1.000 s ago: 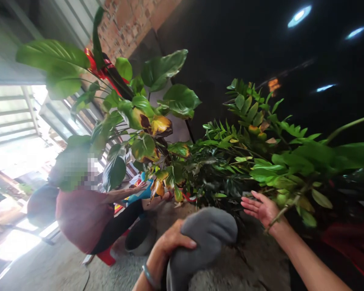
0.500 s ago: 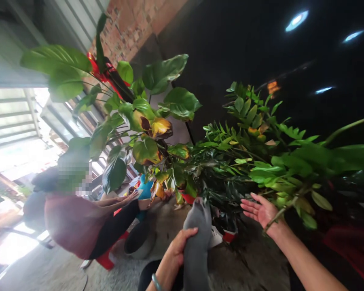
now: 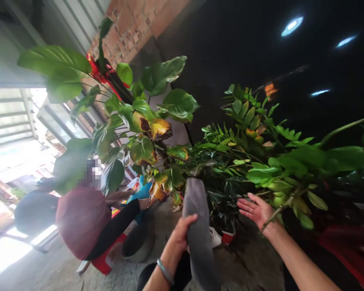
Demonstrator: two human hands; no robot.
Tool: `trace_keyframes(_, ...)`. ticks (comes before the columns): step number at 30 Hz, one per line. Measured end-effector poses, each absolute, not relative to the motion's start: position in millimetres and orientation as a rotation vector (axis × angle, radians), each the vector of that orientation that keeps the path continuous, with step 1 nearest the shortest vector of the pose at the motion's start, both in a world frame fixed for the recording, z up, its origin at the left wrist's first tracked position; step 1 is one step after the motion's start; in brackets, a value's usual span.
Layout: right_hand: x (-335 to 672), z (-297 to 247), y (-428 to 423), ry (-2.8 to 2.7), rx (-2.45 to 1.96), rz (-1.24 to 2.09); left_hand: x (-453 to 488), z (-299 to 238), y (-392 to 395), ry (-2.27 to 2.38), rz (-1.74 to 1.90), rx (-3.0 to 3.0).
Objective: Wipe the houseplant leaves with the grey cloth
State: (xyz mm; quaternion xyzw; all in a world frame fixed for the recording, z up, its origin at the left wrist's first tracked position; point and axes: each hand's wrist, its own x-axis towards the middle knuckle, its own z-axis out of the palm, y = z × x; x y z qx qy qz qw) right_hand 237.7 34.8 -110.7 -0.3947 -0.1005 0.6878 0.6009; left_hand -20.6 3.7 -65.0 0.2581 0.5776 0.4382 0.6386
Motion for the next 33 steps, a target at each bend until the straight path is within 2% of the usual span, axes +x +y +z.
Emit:
trace_keyframes(3,238.1,-106.4,33.1,-0.226,-0.942,1.591,-23.7,-109.3,-23.2,1.226,0.858,0.652)
trace_keyframes(5,239.3,-102.9,31.5,-0.229,-0.941,1.583,-41.2,-116.6,-34.7,1.132,0.879,0.641)
trace_keyframes(10,240.8,-99.1,30.0,-0.228,-0.920,1.624,-90.2,-57.8,-11.8,1.040,1.118,0.471)
trace_keyframes(13,238.1,-98.8,30.3,-0.230,-0.908,1.619,-79.4,-21.9,15.7,1.099,1.262,0.374)
trace_keyframes(16,234.9,-98.9,30.3,-0.235,-0.918,1.593,-41.5,-29.0,19.7,1.237,1.181,0.318)
trace_keyframes(19,234.9,-100.9,30.5,-0.231,-0.930,1.574,-15.6,-69.3,-5.6,1.361,0.858,0.333)
trace_keyframes(22,239.0,-103.7,31.3,-0.243,-0.924,1.578,-26.1,-93.9,-32.6,1.206,0.832,0.451)
trace_keyframes(26,242.9,-102.7,31.7,-0.249,-0.924,1.623,-67.7,-58.0,-25.2,1.053,0.955,0.496)
trace_keyframes(30,238.2,-100.1,30.6,-0.219,-0.902,1.617,-68.1,-11.7,12.6,1.022,1.361,0.406)
trace_keyframes(33,234.2,-102.1,30.6,-0.223,-0.904,1.553,-35.9,-21.0,19.0,1.171,1.268,0.315)
